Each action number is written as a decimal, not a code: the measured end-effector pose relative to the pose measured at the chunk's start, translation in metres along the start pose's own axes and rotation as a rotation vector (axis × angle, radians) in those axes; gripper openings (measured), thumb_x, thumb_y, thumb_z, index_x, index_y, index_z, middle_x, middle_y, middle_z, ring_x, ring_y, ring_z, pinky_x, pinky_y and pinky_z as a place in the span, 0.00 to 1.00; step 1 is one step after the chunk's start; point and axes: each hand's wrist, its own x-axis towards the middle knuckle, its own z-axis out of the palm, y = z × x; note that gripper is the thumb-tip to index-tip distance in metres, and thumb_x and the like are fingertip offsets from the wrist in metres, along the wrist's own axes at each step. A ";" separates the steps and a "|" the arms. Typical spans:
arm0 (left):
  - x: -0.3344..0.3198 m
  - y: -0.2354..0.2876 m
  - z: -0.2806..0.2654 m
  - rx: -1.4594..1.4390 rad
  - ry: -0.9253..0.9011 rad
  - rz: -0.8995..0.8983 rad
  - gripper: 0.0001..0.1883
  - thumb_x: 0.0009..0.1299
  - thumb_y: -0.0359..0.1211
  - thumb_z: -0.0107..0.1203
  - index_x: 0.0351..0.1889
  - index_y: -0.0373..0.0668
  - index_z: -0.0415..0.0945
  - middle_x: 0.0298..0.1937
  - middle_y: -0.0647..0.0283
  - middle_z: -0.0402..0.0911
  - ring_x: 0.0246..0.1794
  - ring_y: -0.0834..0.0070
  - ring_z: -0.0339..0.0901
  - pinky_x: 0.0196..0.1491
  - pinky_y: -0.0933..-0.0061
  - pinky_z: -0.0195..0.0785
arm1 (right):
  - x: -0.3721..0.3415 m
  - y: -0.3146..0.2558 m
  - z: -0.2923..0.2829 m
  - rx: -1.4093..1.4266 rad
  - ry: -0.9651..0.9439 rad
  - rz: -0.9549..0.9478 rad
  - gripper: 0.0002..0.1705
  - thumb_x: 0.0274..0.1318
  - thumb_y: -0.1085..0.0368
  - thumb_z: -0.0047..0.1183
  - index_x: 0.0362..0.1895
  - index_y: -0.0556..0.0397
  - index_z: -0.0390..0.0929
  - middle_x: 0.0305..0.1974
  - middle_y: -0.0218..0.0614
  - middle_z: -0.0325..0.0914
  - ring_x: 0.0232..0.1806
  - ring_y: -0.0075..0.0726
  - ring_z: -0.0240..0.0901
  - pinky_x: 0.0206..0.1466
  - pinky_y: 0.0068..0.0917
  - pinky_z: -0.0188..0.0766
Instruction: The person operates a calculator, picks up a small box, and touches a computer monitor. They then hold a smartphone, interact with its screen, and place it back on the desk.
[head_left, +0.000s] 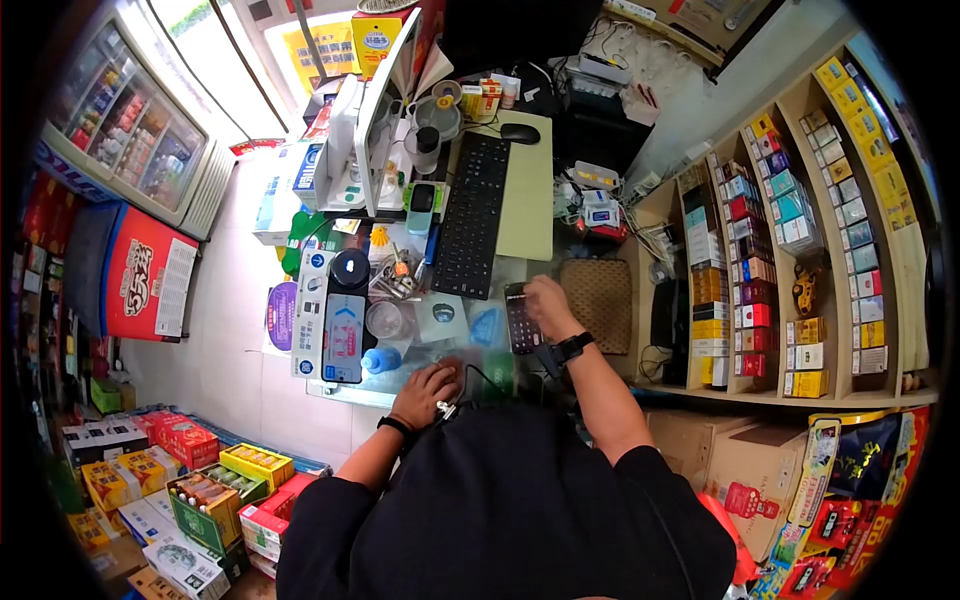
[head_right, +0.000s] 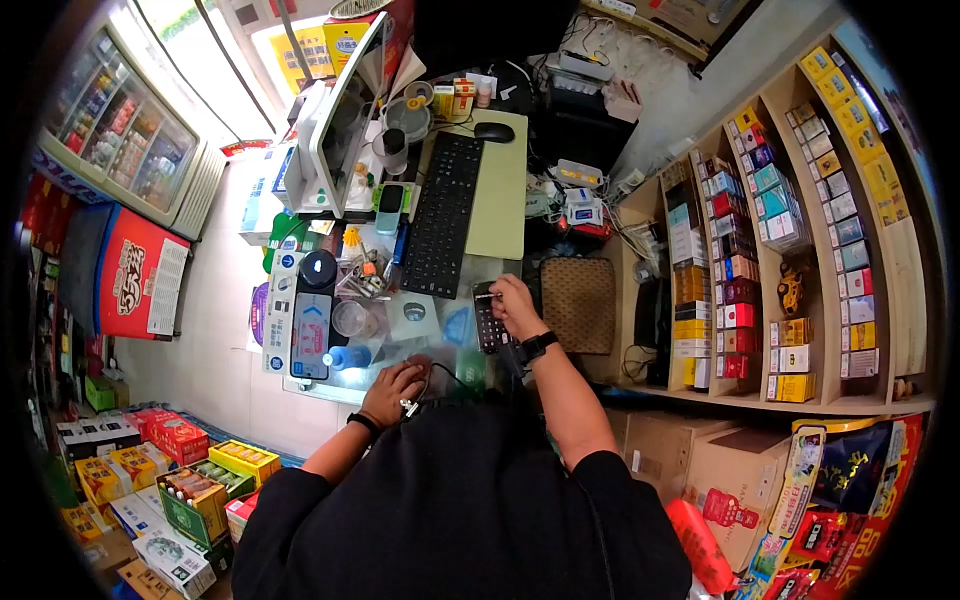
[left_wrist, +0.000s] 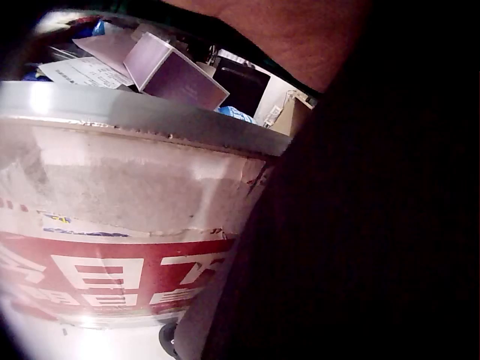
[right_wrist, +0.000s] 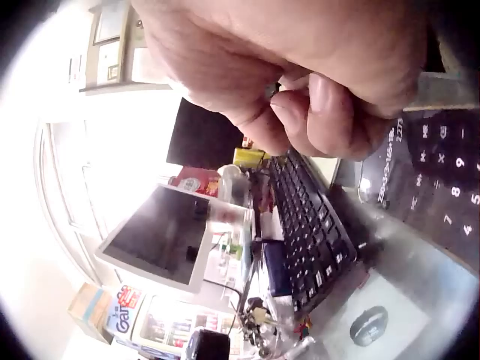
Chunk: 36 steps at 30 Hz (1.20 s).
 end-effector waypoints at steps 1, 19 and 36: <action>0.000 -0.001 0.002 0.006 0.000 0.000 0.22 0.70 0.40 0.54 0.62 0.53 0.79 0.72 0.62 0.74 0.73 0.57 0.68 0.71 0.53 0.63 | 0.001 -0.001 -0.005 -0.006 0.021 -0.012 0.10 0.65 0.71 0.53 0.34 0.45 0.64 0.28 0.25 0.59 0.21 0.21 0.55 0.21 0.24 0.50; 0.001 0.000 -0.001 -0.021 0.006 -0.007 0.19 0.71 0.38 0.51 0.59 0.52 0.80 0.72 0.61 0.74 0.74 0.56 0.67 0.71 0.52 0.63 | -0.049 0.053 -0.040 -1.194 0.293 -0.521 0.27 0.64 0.51 0.67 0.57 0.54 0.76 0.52 0.43 0.76 0.49 0.47 0.79 0.53 0.42 0.77; 0.000 0.002 0.000 -0.033 0.037 -0.008 0.18 0.71 0.37 0.53 0.58 0.51 0.81 0.72 0.61 0.75 0.73 0.55 0.69 0.70 0.51 0.65 | -0.029 0.059 -0.018 -1.469 0.191 -0.639 0.55 0.63 0.30 0.61 0.79 0.56 0.62 0.78 0.59 0.55 0.80 0.69 0.49 0.80 0.59 0.53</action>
